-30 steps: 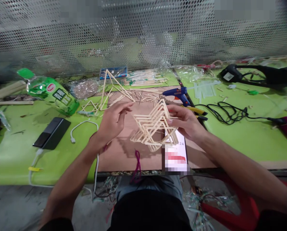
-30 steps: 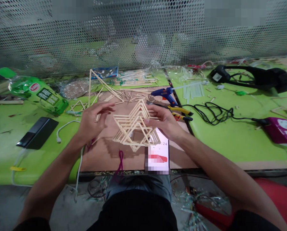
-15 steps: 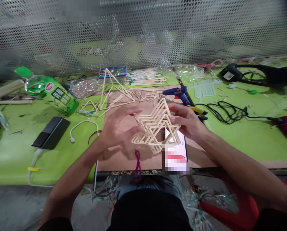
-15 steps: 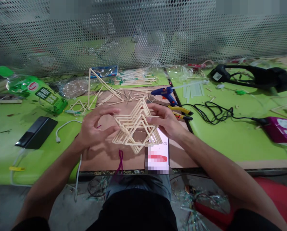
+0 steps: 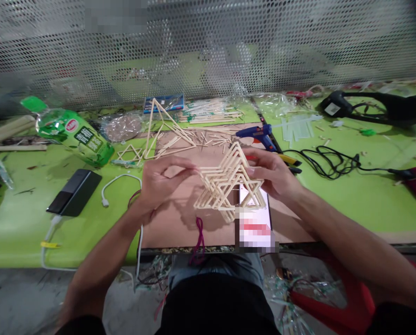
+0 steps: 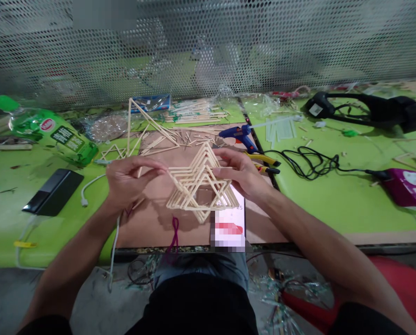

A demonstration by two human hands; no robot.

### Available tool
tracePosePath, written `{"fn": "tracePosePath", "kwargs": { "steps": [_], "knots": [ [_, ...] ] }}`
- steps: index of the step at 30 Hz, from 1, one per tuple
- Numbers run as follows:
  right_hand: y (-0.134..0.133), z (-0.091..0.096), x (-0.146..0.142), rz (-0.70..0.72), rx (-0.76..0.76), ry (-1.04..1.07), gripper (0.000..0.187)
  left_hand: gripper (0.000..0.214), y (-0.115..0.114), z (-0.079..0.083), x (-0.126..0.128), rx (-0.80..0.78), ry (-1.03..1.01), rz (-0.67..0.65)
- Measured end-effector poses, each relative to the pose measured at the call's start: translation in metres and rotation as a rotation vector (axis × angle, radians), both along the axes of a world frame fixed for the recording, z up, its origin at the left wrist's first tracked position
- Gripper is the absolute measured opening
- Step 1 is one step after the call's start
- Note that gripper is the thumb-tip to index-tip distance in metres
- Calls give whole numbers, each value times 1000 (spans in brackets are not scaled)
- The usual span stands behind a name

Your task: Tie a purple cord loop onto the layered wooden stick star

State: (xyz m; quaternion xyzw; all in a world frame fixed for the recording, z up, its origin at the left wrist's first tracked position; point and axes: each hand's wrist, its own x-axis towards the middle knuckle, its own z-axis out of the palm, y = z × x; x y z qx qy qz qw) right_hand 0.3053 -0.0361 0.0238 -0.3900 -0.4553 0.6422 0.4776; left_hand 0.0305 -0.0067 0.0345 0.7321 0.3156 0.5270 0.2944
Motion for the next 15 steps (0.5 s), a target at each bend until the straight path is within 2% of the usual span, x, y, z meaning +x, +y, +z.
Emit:
{"fn": "tracePosePath", "kwargs": {
  "steps": [3,6,9,11,15],
  "knots": [
    [4,2,5,-94,16,-14,37,13,15,0,-8,-116,-126,72],
    [8,1,6,-183,11,-36,37,32,27,-4,-11,-198,-105,-11],
    [8,0,2,-159,-19,-47,41,50,28,-12,-5,-348,-37,-165],
    [7,0,-2,-120,-33,-37,44,48,23,-17,1,-406,-35,-176],
    [6,0,-7,-97,-31,13,46,47,15,-20,10,-509,-156,-157]
  ]
}}
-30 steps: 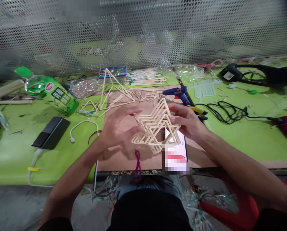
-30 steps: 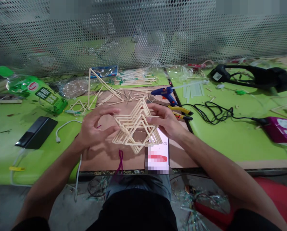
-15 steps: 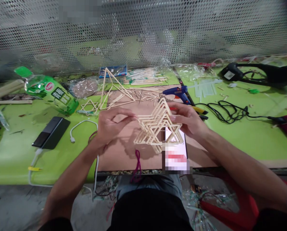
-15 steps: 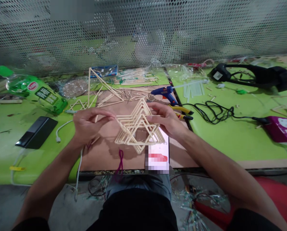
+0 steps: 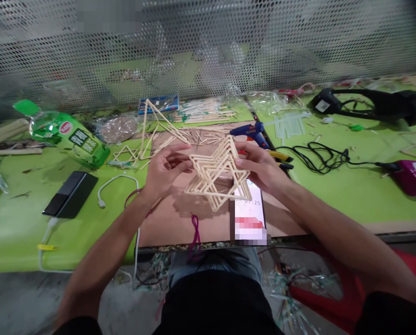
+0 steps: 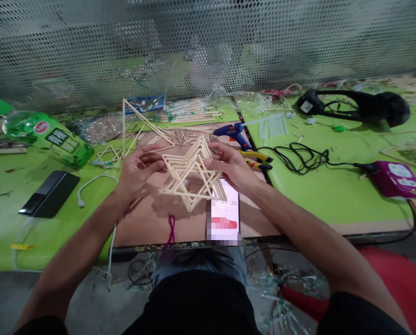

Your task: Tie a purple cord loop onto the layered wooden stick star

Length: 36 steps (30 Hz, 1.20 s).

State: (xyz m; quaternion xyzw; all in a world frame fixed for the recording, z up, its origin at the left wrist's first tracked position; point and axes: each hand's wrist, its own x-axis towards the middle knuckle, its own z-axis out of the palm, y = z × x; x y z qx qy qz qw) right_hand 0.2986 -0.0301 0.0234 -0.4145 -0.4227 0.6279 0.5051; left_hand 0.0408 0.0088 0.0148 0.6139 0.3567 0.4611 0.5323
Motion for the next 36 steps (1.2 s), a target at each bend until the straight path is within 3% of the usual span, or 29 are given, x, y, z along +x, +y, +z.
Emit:
{"fn": "tracePosePath", "kwargs": {
  "steps": [5,11,14,17,19,21,23,25,28,33,36],
  "knots": [
    [0,-4,-2,35,18,3,43,49,-1,0,3,-140,-102,0],
    [1,-4,1,55,27,-73,39,39,11,1,-8,-183,-176,184],
    [4,2,8,61,159,-213,41,37,21,2,-20,-122,-190,260],
    [-5,12,11,-17,394,-702,43,36,31,1,-32,-29,-139,322],
    [-25,17,7,-62,480,-1276,48,35,36,-1,-36,-1,-118,350],
    [-54,18,-2,-49,391,-1785,67,35,37,-3,-37,-5,-131,366],
    [-83,13,-11,63,260,-2019,92,35,37,-3,-35,-19,-177,379],
    [-104,6,-17,167,220,-2067,107,34,35,-2,-32,-31,-229,397],
    [-116,-5,-19,208,193,-2077,109,33,33,0,-28,-54,-279,413],
    [-107,-10,-16,173,171,-2099,92,32,34,-1,-28,-50,-299,409],
    [-95,-9,-8,160,180,-2122,92,31,34,-2,-28,-50,-308,412]
  ]
}}
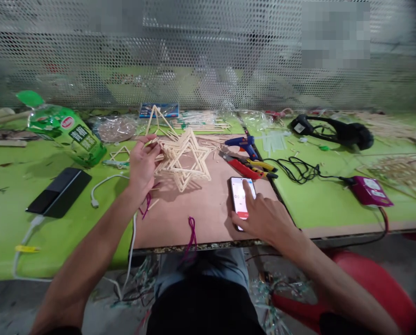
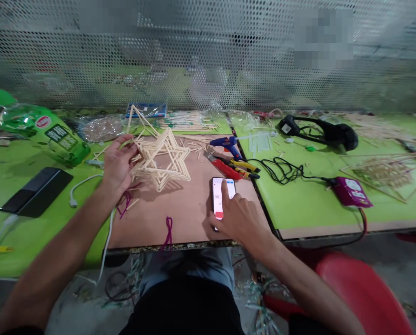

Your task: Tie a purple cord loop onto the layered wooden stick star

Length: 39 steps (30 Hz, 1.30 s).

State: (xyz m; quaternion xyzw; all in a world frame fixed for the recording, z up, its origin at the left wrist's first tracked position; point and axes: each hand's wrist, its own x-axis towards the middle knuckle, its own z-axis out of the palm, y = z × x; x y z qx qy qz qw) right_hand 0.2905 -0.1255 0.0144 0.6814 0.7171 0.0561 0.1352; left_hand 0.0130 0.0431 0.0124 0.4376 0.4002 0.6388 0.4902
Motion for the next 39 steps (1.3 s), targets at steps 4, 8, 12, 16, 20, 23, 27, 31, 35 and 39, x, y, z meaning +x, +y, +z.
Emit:
{"fn": "tracePosePath", "kwargs": {
  "steps": [4,8,12,16,20,23,27,31,35,39],
  "knots": [
    [17,2,16,-12,17,-9,96,33,-2,-1,2,-37,-50,-5],
    [31,6,29,-67,-13,-11,92,37,-5,-4,8,-107,-92,-4],
    [40,16,26,-69,64,25,93,34,-13,-11,18,-189,-104,-36],
    [56,21,7,233,259,294,107,30,-29,-15,34,-227,-123,-99],
    [76,10,-8,492,193,541,101,29,-42,-13,44,-233,-144,-127],
    [84,-1,-13,574,187,642,102,28,-47,-10,45,-216,-144,-122],
    [83,-10,-14,642,261,612,108,28,-50,-6,45,-210,-137,-107],
    [83,-11,-9,644,318,614,96,30,-49,-4,42,-235,-93,-151],
    [86,-8,2,678,339,649,88,35,-33,4,22,-255,160,-242],
    [88,-5,10,681,413,656,86,38,-5,14,-15,-59,463,-119]
  ]
}}
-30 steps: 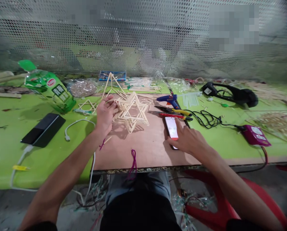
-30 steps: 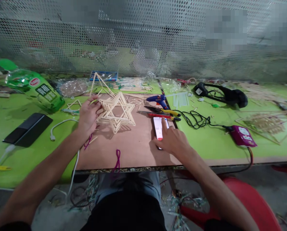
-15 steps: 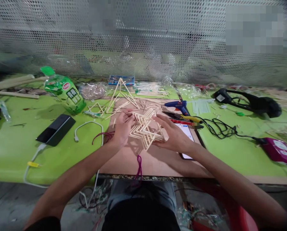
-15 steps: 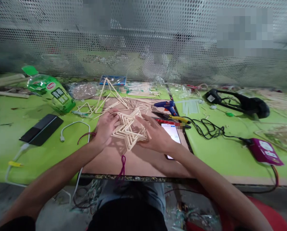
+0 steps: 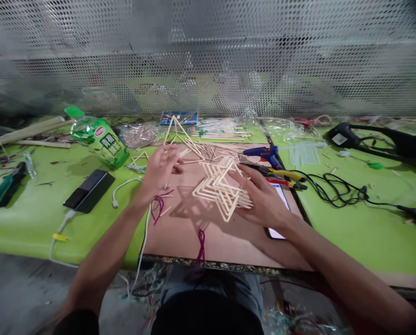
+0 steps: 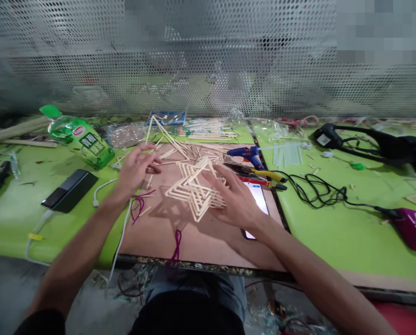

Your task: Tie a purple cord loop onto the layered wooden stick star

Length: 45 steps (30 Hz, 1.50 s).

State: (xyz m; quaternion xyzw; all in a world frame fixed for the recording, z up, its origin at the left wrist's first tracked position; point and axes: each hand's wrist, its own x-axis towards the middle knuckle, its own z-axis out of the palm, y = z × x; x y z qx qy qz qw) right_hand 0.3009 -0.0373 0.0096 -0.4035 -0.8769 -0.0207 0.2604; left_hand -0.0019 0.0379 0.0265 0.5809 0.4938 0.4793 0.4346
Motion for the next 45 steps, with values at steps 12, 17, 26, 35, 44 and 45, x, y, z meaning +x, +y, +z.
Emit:
{"fn": "tracePosePath", "kwargs": {
  "steps": [12,17,26,35,44,45],
  "knots": [
    [5,1,16,45,-19,24,90,53,59,-5,-48,417,574,204],
    [8,3,18,64,-62,79,89,33,59,-2,-35,349,617,129],
    [10,14,24,203,-165,380,83,56,6,31,12,219,273,-103],
    [4,14,30,156,-379,500,71,65,-61,0,41,-17,73,-226],
    [9,4,28,300,-375,296,84,64,-62,-6,23,55,119,-208],
    [9,3,28,313,-336,223,87,64,-58,-8,18,124,164,-175]
  ]
}}
